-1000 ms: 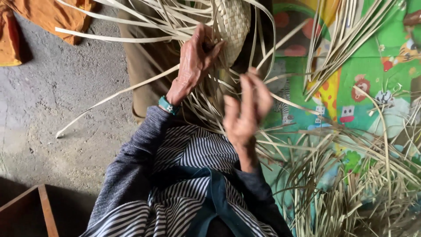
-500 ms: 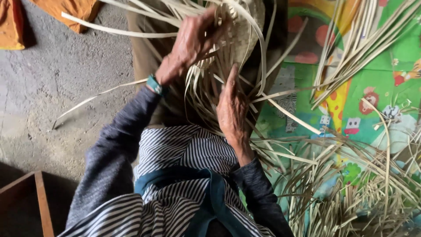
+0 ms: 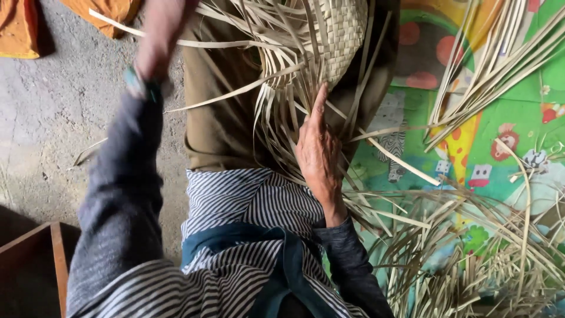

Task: Weaving thin natural fiber strips into a structured object, likely a basket or mat.

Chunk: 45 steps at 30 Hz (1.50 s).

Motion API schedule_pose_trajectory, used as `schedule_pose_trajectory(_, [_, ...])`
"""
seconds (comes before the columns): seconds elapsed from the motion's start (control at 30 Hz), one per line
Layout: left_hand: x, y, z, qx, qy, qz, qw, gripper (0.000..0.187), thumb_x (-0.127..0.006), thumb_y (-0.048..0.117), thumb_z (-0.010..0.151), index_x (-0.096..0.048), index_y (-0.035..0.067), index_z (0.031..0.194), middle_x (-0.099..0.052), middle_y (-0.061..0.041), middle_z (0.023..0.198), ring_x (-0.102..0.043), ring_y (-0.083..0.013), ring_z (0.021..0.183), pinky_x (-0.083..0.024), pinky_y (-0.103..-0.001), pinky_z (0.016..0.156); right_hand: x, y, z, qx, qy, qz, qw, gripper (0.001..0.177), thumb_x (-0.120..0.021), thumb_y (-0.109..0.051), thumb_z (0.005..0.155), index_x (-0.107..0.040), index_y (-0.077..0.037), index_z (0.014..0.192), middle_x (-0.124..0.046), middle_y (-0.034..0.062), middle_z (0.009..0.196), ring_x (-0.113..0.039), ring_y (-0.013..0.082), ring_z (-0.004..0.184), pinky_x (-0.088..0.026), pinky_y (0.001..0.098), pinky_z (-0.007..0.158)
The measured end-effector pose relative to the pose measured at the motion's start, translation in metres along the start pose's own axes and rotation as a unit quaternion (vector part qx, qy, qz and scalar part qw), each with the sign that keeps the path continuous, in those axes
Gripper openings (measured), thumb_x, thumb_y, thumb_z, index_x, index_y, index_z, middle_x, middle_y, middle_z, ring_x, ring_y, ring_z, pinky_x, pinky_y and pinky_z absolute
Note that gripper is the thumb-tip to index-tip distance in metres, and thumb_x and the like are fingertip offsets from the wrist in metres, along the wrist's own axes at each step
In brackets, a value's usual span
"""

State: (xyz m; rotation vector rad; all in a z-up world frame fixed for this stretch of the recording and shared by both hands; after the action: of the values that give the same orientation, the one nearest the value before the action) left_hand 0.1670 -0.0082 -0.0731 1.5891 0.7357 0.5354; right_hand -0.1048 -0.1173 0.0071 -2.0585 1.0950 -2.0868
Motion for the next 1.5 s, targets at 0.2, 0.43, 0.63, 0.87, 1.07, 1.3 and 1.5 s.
schedule_pose_trajectory(0.2, [-0.131,0.053,-0.07,-0.149,-0.101,0.142,0.973,0.025,-0.046,0.017,0.096,-0.059,-0.005,0.098,-0.064,-0.009,0.086,-0.042,-0.0078,0.046,-0.034,-0.018,0.039,0.0,-0.002,-0.001,-0.02,-0.02,-0.004,1.0,0.073,-0.047,0.003,0.088,-0.002,-0.004,0.145,-0.055,0.0059,0.054,-0.047,0.0176,0.039,-0.032,0.0317,0.035])
schedule_pose_trajectory(0.43, [-0.144,0.068,-0.07,-0.276,-0.13,0.313,0.899,0.021,-0.058,-0.005,0.086,-0.064,-0.002,0.106,-0.056,-0.012,0.092,-0.056,-0.0172,0.068,-0.053,-0.025,0.06,-0.001,-0.002,-0.006,-0.005,0.009,-0.037,0.999,0.068,-0.05,-0.001,0.088,-0.01,0.001,0.143,-0.061,0.0115,0.06,-0.053,0.0227,0.04,-0.036,0.0337,0.034])
schedule_pose_trajectory(0.63, [-0.145,0.081,-0.075,-0.351,0.024,0.501,0.791,0.014,-0.063,0.014,0.088,-0.075,0.019,0.092,-0.047,-0.005,0.09,-0.04,-0.0202,0.085,-0.034,-0.036,0.075,-0.003,-0.005,-0.008,0.002,-0.006,-0.032,0.999,0.075,-0.051,-0.001,0.085,-0.005,-0.001,0.144,-0.061,0.0126,0.064,-0.057,0.0232,0.047,-0.041,0.0338,0.039])
schedule_pose_trajectory(0.87, [-0.159,0.055,-0.072,-0.173,-0.046,0.233,0.956,0.056,-0.044,0.039,0.092,-0.056,-0.012,0.111,-0.047,-0.021,0.111,-0.056,-0.0313,0.095,-0.053,-0.047,0.08,-0.005,-0.002,-0.007,0.0,-0.001,-0.005,1.0,0.072,-0.048,0.001,0.084,-0.007,0.002,0.143,-0.064,0.0207,0.072,-0.061,0.0311,0.051,-0.044,0.0414,0.04])
schedule_pose_trajectory(1.07, [-0.165,0.03,-0.055,-0.07,0.005,-0.004,0.998,0.042,-0.059,0.04,0.084,-0.056,0.004,0.062,-0.039,0.0,0.072,-0.039,-0.0084,0.056,-0.037,-0.02,0.046,-0.002,-0.009,-0.007,0.034,-0.002,0.013,0.999,0.055,-0.046,0.004,0.081,-0.027,0.012,0.132,-0.057,0.0123,0.057,-0.048,0.0228,0.039,-0.035,0.0343,0.038])
schedule_pose_trajectory(1.3, [-0.157,0.013,-0.059,0.036,0.064,-0.22,0.973,0.017,-0.07,0.017,0.077,-0.061,0.004,0.084,-0.064,-0.007,0.073,-0.06,-0.0133,0.057,-0.053,-0.024,0.051,0.039,-0.007,0.014,0.009,0.052,0.017,0.998,0.049,-0.038,-0.03,0.096,-0.03,-0.008,0.139,-0.048,0.0159,0.103,-0.051,0.0219,0.07,-0.043,0.0323,0.055])
schedule_pose_trajectory(1.5, [-0.157,0.026,-0.068,0.017,0.104,-0.229,0.968,0.014,-0.071,0.01,0.077,-0.063,0.001,0.085,-0.063,-0.006,0.067,-0.054,-0.0102,0.049,-0.048,-0.021,0.043,0.054,-0.031,0.051,0.145,0.081,0.009,0.986,0.046,-0.047,0.003,0.091,-0.041,-0.009,0.134,-0.046,0.0089,0.096,-0.051,0.0192,0.07,-0.045,0.0332,0.061])
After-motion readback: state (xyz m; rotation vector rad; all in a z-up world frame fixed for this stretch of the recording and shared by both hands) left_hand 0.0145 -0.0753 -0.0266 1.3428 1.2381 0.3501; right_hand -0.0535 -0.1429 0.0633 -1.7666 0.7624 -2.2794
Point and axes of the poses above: each hand's wrist, its own z-axis towards the middle knuckle, its own x-axis out of the back of the hand, y = z × x, the point moved 7 cm from there along z, towards the middle knuckle
